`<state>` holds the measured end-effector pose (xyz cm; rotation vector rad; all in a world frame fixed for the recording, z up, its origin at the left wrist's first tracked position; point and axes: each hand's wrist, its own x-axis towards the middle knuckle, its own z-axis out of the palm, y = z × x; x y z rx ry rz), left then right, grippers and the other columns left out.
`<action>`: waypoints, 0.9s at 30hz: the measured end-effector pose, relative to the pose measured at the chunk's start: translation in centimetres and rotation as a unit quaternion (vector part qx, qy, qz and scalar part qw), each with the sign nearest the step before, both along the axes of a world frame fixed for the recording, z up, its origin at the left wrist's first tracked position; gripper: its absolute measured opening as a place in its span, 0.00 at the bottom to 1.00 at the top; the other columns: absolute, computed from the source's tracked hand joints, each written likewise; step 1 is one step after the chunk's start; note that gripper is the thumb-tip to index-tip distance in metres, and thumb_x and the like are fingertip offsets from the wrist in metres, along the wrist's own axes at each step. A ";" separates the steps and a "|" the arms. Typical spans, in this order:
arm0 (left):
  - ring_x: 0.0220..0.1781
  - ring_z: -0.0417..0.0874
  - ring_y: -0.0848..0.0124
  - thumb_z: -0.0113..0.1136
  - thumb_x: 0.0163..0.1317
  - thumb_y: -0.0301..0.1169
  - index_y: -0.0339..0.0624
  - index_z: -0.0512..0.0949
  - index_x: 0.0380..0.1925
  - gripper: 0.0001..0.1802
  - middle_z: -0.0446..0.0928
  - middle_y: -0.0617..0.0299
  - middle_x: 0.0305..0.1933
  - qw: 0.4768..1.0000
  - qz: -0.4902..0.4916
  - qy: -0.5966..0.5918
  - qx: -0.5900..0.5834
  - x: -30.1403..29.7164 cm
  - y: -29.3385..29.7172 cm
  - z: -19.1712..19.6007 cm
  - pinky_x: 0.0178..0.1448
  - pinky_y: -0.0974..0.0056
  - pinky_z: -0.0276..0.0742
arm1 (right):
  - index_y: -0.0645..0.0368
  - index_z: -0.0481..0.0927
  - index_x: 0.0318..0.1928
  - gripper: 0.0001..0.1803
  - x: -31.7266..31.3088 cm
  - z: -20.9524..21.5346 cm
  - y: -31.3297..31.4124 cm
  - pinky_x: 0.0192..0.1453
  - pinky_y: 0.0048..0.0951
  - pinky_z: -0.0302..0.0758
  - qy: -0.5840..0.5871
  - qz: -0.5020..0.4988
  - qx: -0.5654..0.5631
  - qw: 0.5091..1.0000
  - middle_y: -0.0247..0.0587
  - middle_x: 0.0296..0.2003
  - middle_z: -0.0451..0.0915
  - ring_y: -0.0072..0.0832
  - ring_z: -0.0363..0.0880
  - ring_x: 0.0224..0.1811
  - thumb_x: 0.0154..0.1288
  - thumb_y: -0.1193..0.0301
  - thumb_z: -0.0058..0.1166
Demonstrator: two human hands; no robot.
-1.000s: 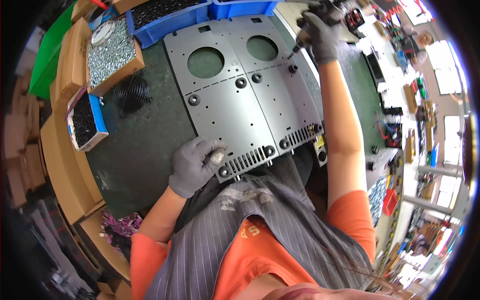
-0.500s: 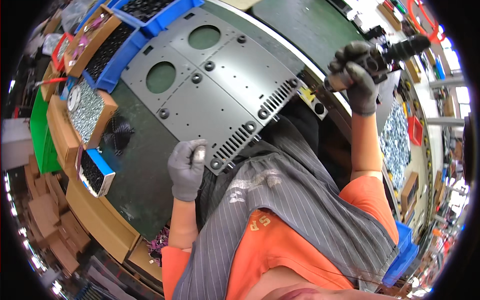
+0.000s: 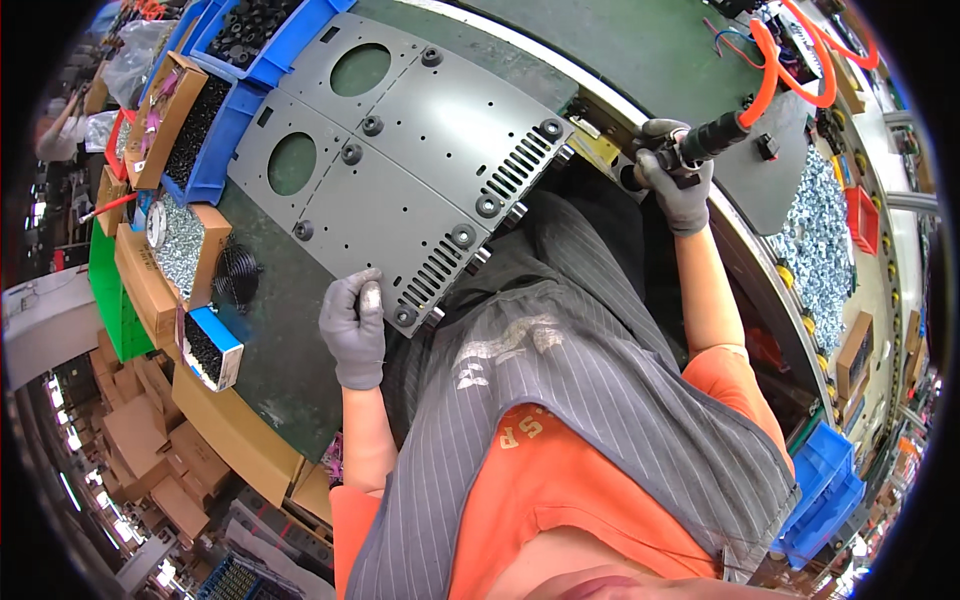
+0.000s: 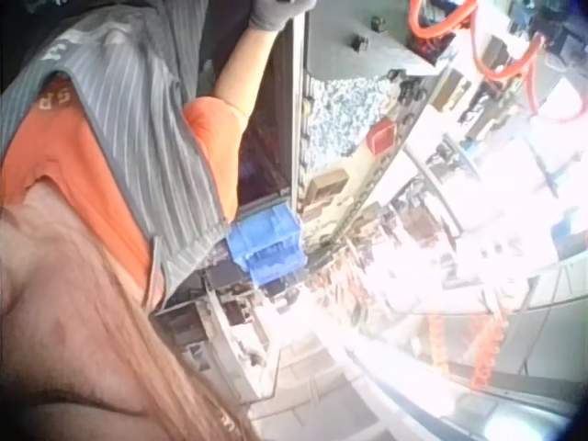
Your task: The person assembles an electronic device on a workbench. They place a metal chassis on the table, install a cooling fan, and secure it with screws using a pneumatic screwdriver. They then attach a metal cover plate, fastening it with multiple screws. Finally, they install a second fan and secure it with screws.
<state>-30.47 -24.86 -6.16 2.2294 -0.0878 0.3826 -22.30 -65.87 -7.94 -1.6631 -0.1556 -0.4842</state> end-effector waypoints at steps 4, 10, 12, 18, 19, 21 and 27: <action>0.38 0.81 0.69 0.59 0.62 0.28 0.39 0.82 0.36 0.06 0.81 0.60 0.35 1.000 -0.003 0.004 0.003 0.1 0.0 0.0 0.45 0.66 0.76 | 0.64 0.80 0.42 0.15 0.3 0.0 0.0 0.44 0.27 0.77 0.013 -0.019 -0.099 0.995 0.39 0.31 0.83 0.24 0.81 0.35 0.52 0.73 0.62; 0.38 0.78 0.75 0.56 0.65 0.31 0.35 0.80 0.39 0.10 0.80 0.62 0.36 1.000 -0.014 0.014 0.001 0.0 0.0 0.0 0.46 0.69 0.74 | 0.59 0.81 0.43 0.19 0.1 1.1 0.0 0.48 0.36 0.77 -0.011 -0.052 -0.247 0.968 0.43 0.36 0.84 0.40 0.82 0.40 0.49 0.68 0.66; 0.36 0.76 0.77 0.56 0.66 0.30 0.35 0.80 0.39 0.09 0.79 0.63 0.36 1.000 -0.015 0.023 -0.005 -0.1 0.1 -0.2 0.44 0.70 0.73 | 0.55 0.81 0.45 0.22 0.1 1.5 -0.3 0.54 0.42 0.73 -0.038 -0.085 -0.355 0.930 0.39 0.39 0.83 0.42 0.78 0.47 0.47 0.63 0.68; 0.34 0.73 0.80 0.55 0.66 0.30 0.35 0.80 0.39 0.09 0.77 0.65 0.36 0.999 -0.028 0.017 -0.014 -0.1 0.6 -0.9 0.41 0.73 0.72 | 0.54 0.80 0.48 0.28 -1.3 1.7 -1.0 0.60 0.44 0.67 0.005 -0.161 -0.519 0.839 0.39 0.47 0.78 0.43 0.74 0.53 0.46 0.57 0.69; 0.34 0.73 0.80 0.55 0.66 0.30 0.35 0.80 0.40 0.09 0.77 0.65 0.36 0.999 -0.027 0.018 -0.014 -0.1 0.6 -0.9 0.41 0.73 0.72 | 0.55 0.79 0.48 0.28 -1.6 1.8 -1.0 0.59 0.44 0.68 -0.009 -0.188 -0.489 0.852 0.40 0.47 0.78 0.43 0.74 0.52 0.47 0.58 0.69; 0.34 0.73 0.80 0.55 0.67 0.30 0.35 0.80 0.40 0.10 0.77 0.66 0.36 0.999 -0.028 0.021 -0.016 -0.1 0.6 -0.8 0.40 0.73 0.71 | 0.58 0.78 0.49 0.27 -2.5 2.5 -1.2 0.58 0.42 0.70 -0.036 -0.241 -0.426 0.871 0.43 0.47 0.77 0.43 0.75 0.51 0.48 0.61 0.69; 0.40 0.81 0.69 0.57 0.64 0.31 0.37 0.81 0.37 0.09 0.81 0.60 0.36 0.998 -0.001 0.048 -0.033 -0.2 0.4 -0.6 0.48 0.66 0.76 | 0.58 0.78 0.47 0.17 -7.6 4.5 1.7 0.48 0.37 0.78 0.006 -0.013 -0.395 0.918 0.48 0.43 0.80 0.43 0.80 0.44 0.55 0.72 0.59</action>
